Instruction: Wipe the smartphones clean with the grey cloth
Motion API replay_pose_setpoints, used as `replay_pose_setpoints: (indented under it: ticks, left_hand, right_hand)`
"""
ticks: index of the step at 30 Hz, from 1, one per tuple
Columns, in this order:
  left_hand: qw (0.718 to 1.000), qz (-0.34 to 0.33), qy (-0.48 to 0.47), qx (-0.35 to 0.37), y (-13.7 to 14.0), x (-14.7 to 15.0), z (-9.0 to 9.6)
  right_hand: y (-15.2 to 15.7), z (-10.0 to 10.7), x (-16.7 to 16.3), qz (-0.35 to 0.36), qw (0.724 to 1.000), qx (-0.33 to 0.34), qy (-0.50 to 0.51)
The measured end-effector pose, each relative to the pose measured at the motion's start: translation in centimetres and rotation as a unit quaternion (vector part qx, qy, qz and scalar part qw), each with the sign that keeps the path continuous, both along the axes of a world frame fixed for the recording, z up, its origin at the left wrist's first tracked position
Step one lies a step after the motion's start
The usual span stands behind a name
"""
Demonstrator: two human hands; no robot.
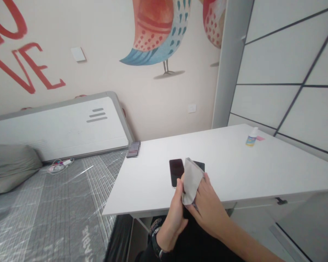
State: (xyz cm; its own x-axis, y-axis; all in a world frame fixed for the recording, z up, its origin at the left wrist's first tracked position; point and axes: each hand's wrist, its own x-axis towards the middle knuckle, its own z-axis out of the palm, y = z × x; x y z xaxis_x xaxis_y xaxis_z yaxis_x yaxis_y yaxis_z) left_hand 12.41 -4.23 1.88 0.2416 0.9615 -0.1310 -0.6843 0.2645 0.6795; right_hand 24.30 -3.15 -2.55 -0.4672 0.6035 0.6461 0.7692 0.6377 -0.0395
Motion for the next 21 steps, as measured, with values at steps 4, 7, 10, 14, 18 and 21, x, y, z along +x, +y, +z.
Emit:
replay_pose_setpoints:
  ticks: [4, 7, 10, 14, 18, 21]
  left_hand:
    - [1.000, -0.017, 0.002, 0.012, 0.0, 0.0, 0.3]
    - [0.997, -0.040, 0.036, 0.055, 0.0, 0.0, 0.5]
    - [0.997, -0.034, 0.063, 0.038, -0.2, -0.2, 0.7]
    - [0.997, 0.016, 0.074, -0.031, -0.3, -0.8, 0.8]
    - [0.997, -0.015, 0.079, -0.008, -0.4, -1.1, 0.5]
    - [0.996, -0.029, 0.083, 0.029, -0.3, -1.0, 0.4]
  right_hand:
    - [-0.3, 0.1, 1.7, 0.044, 0.998, 0.013, -0.048]
    - [0.9, 0.9, 2.6, -0.011, 0.999, 0.029, -0.029]
    - [0.8, 1.2, 2.0, -0.032, 0.999, 0.024, -0.014]
    - [-0.3, 0.7, 1.1, 0.064, 0.996, -0.012, -0.067]
    - [0.6, 0.2, 1.9, 0.020, 0.999, -0.004, -0.045]
    - [1.1, -0.5, 2.2, -0.023, 1.000, -0.016, -0.002]
